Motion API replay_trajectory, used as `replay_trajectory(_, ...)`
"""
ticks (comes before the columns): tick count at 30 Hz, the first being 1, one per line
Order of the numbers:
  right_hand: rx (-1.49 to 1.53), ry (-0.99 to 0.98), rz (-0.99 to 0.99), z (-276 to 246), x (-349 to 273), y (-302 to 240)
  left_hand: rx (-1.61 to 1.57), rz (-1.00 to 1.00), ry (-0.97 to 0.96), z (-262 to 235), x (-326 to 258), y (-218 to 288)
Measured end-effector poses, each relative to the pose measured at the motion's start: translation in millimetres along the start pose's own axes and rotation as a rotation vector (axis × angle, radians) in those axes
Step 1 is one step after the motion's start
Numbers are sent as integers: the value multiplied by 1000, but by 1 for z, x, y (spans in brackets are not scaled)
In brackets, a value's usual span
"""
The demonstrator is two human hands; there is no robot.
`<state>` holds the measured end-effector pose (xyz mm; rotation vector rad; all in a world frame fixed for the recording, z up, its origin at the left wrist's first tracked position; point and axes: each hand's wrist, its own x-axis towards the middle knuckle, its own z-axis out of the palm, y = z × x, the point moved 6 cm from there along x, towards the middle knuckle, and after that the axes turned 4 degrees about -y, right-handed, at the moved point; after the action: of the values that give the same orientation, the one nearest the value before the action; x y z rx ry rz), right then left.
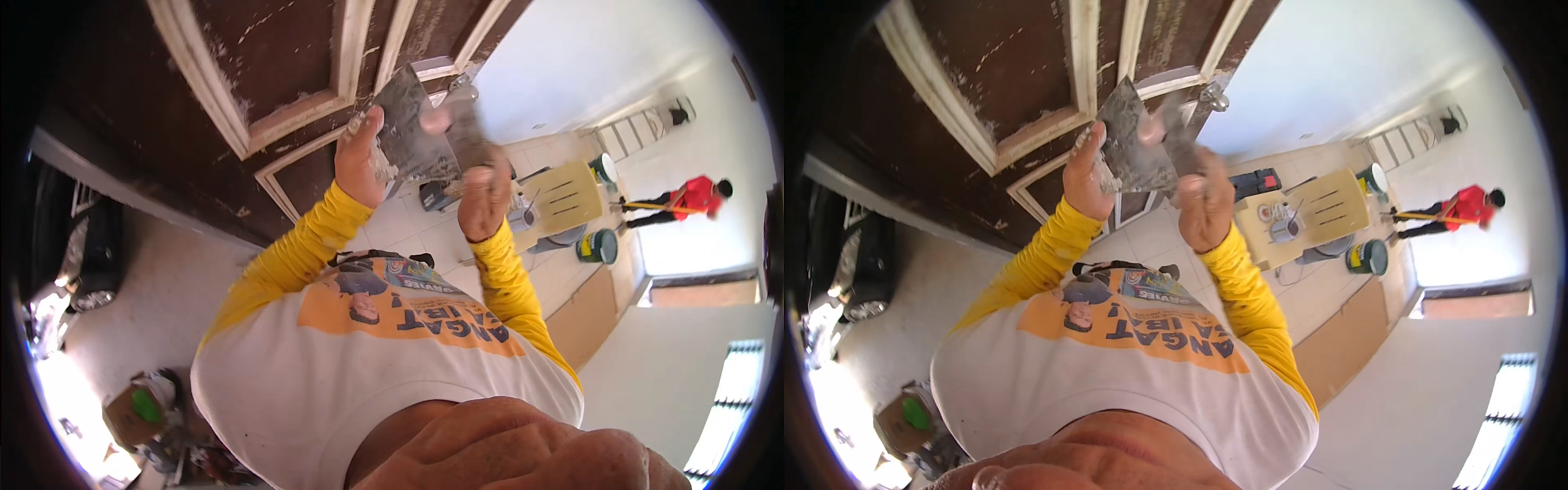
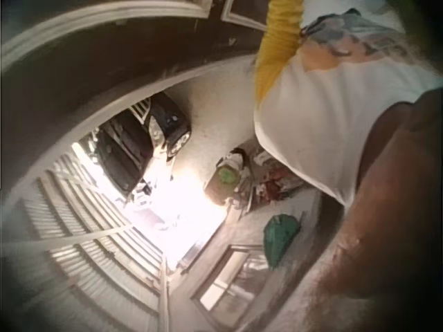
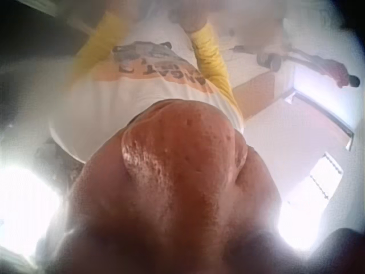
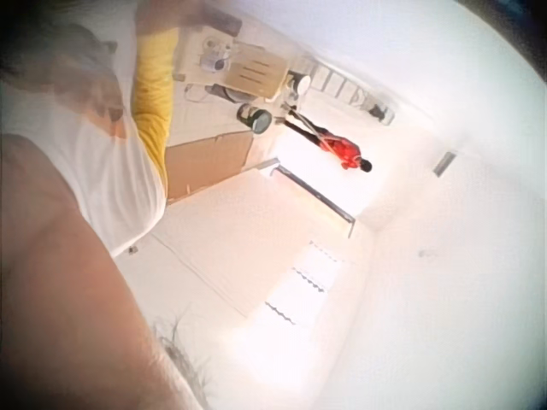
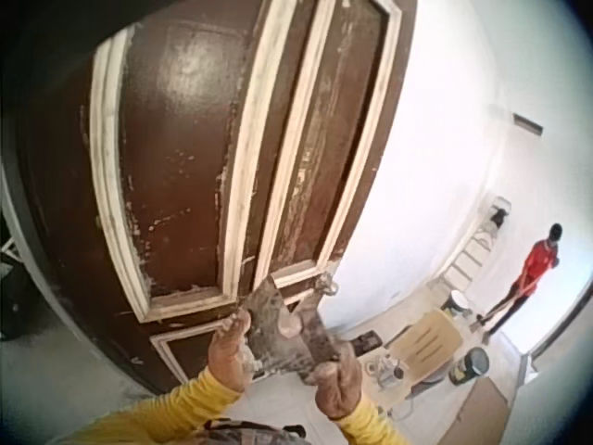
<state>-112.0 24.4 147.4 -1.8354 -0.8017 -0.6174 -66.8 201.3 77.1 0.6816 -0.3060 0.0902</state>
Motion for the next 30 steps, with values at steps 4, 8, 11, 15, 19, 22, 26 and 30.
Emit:
replay_trajectory(4, -341, -686, 133, -9, -10, 47, -214, -19, -54, -2, 3, 19)
replay_trajectory(8, 359, 158, 457, -57, 22, 49, -418, 9, -45, -4, 13, 22)
replay_trajectory(11, 1002, 324, 783, -27, -6, 58, -109, 127, -75, -13, 17, 26)
replay_trajectory(15, 1532, 254, 1069, 32, -32, 64, 583, 450, -253, -19, 9, 36)
replay_trajectory(19, 1537, 239, 1074, 43, -19, 59, 919, 713, -625, 40, 0, 51)
replay_trajectory(22, 1732, 149, 964, 26, -11, 58, 1037, 730, -783, 43, 0, 58)
replay_trajectory(26, 1542, 417, 611, -21, 22, 29, 1495, 716, -1259, 34, -17, 33)
replay_trajectory(30, 79, 595, 102, -63, 14, 13, 709, 34, -359, -19, 16, 35)
